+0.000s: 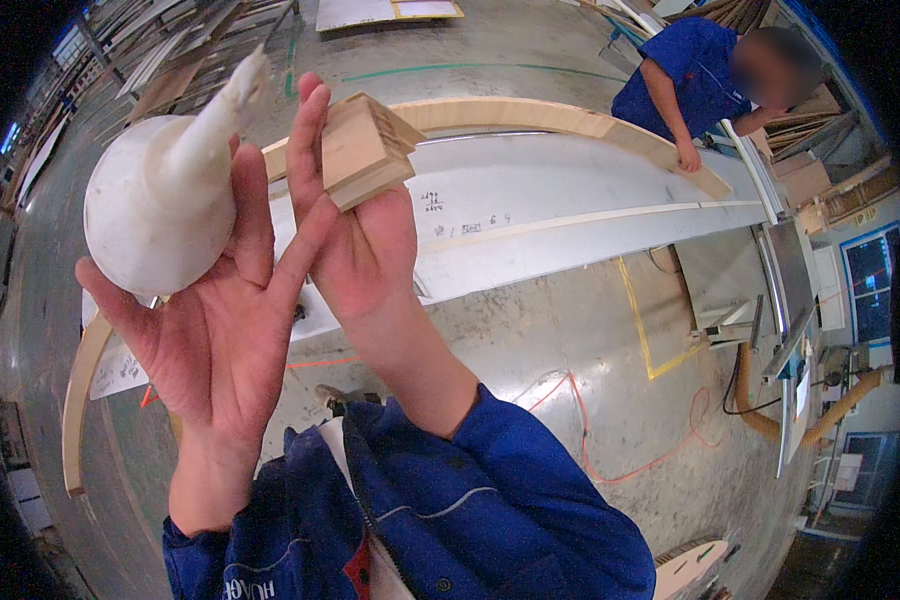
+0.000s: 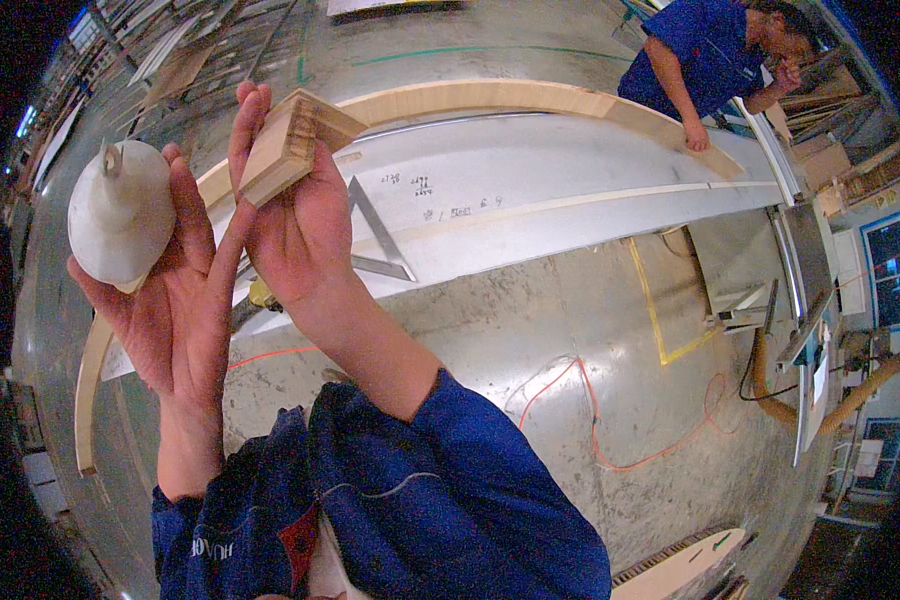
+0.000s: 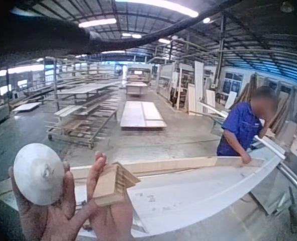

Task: The person uses a nail gun to secure joints on a curved wooden frame. They apply glue to a small wooden block and use a measuring square to align components on the workbench.

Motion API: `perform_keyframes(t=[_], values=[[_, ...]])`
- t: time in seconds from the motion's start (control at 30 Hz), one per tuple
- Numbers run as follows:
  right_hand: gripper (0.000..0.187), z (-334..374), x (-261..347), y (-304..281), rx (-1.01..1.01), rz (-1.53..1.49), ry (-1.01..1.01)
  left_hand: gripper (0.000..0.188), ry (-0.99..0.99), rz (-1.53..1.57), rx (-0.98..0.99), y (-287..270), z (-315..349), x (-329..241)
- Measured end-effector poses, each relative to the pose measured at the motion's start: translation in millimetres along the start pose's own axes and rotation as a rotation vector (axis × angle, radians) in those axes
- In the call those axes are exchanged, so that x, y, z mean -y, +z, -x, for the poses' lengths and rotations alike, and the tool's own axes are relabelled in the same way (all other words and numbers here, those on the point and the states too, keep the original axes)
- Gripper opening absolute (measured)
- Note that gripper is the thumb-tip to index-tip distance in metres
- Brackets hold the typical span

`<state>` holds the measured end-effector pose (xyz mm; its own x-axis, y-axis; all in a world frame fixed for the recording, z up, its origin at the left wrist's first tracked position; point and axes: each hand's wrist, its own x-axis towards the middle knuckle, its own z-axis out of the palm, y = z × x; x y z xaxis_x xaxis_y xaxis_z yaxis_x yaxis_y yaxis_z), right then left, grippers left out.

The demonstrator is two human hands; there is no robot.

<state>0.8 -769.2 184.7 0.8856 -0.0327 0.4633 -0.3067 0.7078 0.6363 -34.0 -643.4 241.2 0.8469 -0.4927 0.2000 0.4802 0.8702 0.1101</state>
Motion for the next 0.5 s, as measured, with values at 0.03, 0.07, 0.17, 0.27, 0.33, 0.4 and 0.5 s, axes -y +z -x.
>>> perform_keyframes(t=[0.03,0.07,0.17,0.27,0.33,0.4,0.5], values=[[0.049,0.7,-0.6,1.2,0.004,0.008,-0.003,0.074,-0.001,0.0,-0.005,2.2,0.2,1.6],[0.049,1.1,-0.8,2.5,0.008,0.017,-0.005,0.074,-0.002,0.0,-0.01,4.0,0.4,3.0],[0.047,1.1,-3.7,0.5,0.003,0.039,-0.01,0.074,-0.018,0.044,-0.003,6.5,3.4,2.9],[0.046,3.3,1.3,0.0,-0.005,-0.069,0.073,0.074,-0.035,0.034,0.021,4.4,4.6,1.4],[0.045,4.7,0.5,-0.4,-0.008,-0.114,0.114,0.074,-0.026,0.024,0.02,5.1,6.0,0.2],[0.043,4.7,-3.0,0.3,-0.001,-0.079,0.108,0.075,-0.017,0.011,0.021,5.1,7.5,-1.0],[0.043,4.2,-3.1,-2.3,0.013,-0.028,0.093,0.076,-0.003,-0.005,0.019,5.0,9.4,-2.6]])
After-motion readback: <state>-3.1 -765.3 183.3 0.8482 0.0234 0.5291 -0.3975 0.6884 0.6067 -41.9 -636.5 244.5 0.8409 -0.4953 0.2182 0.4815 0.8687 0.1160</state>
